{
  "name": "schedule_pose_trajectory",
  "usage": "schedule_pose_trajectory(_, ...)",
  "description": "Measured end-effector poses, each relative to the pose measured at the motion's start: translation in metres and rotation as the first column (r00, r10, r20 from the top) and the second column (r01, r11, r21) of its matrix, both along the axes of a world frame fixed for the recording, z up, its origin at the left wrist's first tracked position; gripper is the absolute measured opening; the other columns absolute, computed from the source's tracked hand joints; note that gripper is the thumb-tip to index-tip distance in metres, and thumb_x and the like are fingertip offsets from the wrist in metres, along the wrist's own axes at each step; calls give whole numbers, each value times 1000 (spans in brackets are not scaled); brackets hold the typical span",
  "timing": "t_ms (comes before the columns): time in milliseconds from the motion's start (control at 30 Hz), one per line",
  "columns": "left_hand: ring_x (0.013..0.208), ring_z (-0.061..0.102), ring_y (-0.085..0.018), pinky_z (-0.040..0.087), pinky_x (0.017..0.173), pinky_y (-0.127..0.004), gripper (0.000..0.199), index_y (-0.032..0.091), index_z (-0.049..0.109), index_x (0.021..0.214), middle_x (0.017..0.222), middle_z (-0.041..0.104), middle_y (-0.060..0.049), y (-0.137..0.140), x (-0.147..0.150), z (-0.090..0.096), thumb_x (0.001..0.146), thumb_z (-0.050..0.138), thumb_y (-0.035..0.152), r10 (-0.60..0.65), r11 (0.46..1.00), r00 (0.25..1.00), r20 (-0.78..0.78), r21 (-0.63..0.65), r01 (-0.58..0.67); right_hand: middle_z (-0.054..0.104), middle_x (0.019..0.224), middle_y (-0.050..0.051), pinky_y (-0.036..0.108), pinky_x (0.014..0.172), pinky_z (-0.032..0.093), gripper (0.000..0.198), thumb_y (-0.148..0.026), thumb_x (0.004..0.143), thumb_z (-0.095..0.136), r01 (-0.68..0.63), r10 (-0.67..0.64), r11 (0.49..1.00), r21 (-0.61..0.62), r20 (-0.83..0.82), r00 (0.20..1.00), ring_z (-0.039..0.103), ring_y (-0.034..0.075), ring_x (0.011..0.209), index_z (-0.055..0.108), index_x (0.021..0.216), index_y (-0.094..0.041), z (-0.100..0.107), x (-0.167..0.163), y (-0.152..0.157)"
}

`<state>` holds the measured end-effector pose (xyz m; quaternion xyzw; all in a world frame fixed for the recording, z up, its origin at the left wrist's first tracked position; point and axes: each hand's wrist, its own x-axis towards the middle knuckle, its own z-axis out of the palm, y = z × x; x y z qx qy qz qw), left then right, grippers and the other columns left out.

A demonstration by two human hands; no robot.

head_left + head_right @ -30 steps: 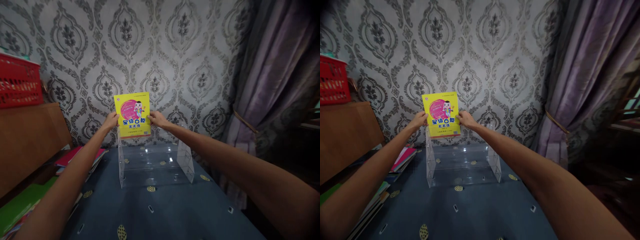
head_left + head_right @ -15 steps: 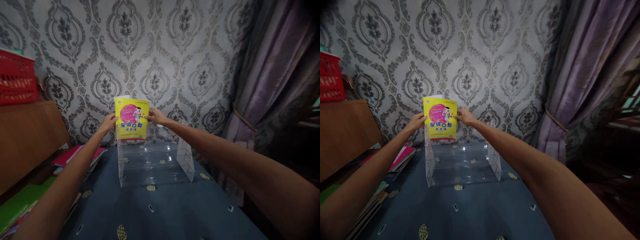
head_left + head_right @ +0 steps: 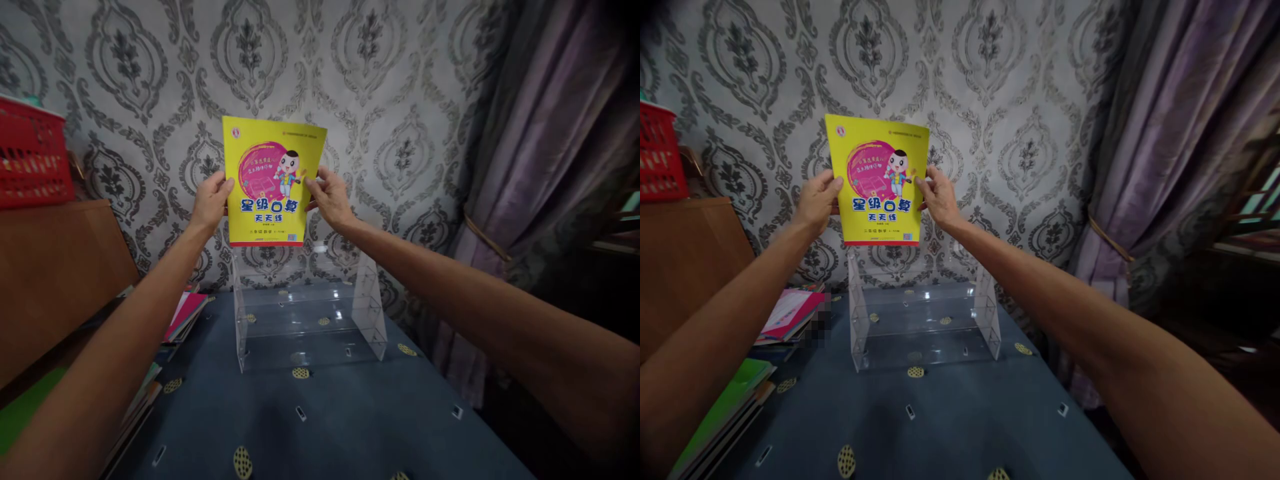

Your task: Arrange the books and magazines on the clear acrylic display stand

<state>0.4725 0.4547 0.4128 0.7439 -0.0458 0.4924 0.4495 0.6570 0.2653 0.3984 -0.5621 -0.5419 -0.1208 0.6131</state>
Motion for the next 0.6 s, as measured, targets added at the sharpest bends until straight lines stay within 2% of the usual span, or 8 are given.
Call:
schedule_pose_trajectory(300,85,73,-25,58,59,-29,38,20,61,101,88,74,-4,8,12,-34,84,65,53,-17,996,998,-60,-84,12,75,103,9,31,55,61,52,-65,91,55,-51,52,998,-30,18,999,72,24,86,54,123,-24,-21,4,-4)
schedule_pose_trajectory(467,72,72,-22,51,50,-24,41,18,62,105,81,73,-4,13,9,-54,82,66,53,-31,990,993,-117,-141,14,76,101,8,28,53,61,50,-64,89,60,-88,88,990,-111,-7,996,73,22,85,57,120,-24,-35,5,-4)
schedule_pose_trajectory(600,59,67,-18,47,45,-22,37,18,62,103,72,70,-1,17,5,-65,81,64,48,-23,988,983,-185,-154,-6,76,101,8,28,53,60,46,-61,89,61,-97,92,981,-167,-39,995,74,24,85,59,115,-23,-47,13,1)
